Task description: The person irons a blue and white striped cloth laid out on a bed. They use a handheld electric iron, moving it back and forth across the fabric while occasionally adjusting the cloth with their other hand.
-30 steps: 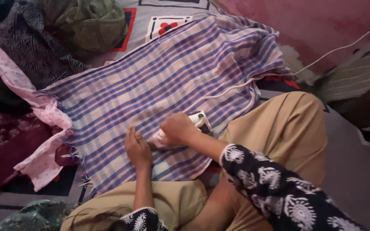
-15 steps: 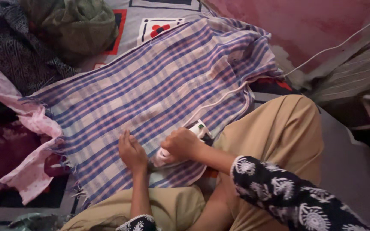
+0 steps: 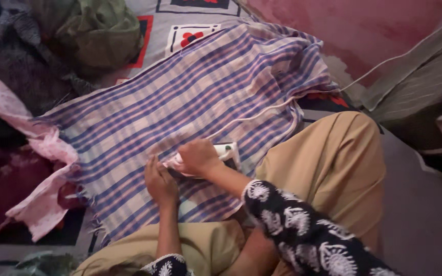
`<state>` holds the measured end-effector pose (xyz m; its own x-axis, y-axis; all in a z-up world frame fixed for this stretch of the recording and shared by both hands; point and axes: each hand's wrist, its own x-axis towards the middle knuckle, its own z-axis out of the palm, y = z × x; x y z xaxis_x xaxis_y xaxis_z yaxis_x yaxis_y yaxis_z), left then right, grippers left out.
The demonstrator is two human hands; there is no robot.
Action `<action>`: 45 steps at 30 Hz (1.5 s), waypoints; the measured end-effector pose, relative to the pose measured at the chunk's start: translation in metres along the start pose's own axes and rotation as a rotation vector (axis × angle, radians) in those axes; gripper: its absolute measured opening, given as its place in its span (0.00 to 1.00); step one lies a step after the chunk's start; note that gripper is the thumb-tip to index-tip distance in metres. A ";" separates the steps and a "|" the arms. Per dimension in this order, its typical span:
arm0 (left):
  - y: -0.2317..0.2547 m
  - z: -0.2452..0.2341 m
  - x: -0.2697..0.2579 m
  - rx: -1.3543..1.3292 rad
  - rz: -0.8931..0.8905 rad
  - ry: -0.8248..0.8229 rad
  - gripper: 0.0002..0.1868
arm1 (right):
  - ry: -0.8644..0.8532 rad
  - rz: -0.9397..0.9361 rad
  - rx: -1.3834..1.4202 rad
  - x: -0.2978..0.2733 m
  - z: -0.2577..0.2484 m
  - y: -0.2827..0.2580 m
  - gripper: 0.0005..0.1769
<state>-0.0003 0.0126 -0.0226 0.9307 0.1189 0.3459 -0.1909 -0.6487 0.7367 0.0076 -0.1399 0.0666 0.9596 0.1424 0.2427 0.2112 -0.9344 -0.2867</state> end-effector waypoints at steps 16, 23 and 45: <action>0.006 -0.005 -0.006 -0.001 -0.036 -0.012 0.26 | -0.462 -0.631 0.014 -0.087 -0.060 0.025 0.25; 0.004 -0.002 -0.001 -0.034 -0.048 -0.012 0.27 | -0.252 -0.425 -0.025 -0.075 -0.034 0.026 0.25; -0.005 -0.002 -0.006 -0.130 -0.068 0.032 0.28 | -0.423 -0.396 -0.045 -0.058 -0.056 0.003 0.21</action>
<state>-0.0059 0.0166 -0.0270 0.9329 0.1841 0.3097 -0.1689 -0.5356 0.8274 -0.0583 -0.1691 0.1033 0.8020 0.5930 -0.0710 0.5697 -0.7953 -0.2074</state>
